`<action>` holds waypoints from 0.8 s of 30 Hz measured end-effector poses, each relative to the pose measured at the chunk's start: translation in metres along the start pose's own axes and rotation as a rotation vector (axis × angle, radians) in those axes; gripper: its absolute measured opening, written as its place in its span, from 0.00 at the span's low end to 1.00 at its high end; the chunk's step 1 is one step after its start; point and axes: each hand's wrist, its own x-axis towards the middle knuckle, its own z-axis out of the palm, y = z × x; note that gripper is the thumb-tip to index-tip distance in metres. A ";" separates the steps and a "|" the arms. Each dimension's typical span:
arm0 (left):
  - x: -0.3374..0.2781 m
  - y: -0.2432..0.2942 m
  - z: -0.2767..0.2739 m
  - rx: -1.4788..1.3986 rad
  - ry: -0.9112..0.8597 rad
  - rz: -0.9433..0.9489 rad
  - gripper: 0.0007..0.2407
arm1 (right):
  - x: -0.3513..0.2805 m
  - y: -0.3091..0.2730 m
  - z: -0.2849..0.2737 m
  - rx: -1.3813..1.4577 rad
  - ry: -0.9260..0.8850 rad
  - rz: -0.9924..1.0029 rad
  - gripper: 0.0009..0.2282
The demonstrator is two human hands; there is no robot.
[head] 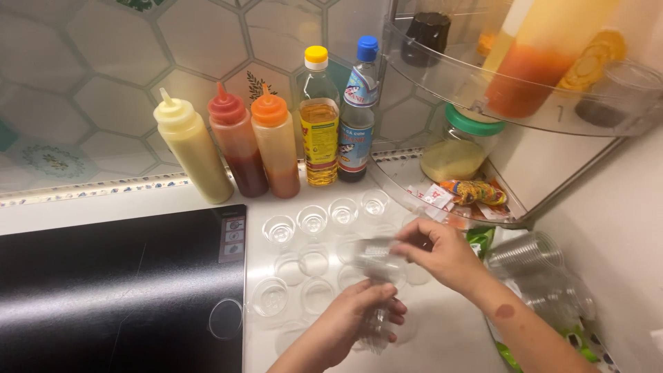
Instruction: Filling multiple small plastic condiment cups with various layers of sauce from squeeze bottles.
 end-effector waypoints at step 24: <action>-0.041 -0.006 -0.023 0.026 0.071 -0.049 0.16 | -0.064 0.042 -0.027 -0.689 0.002 0.622 0.11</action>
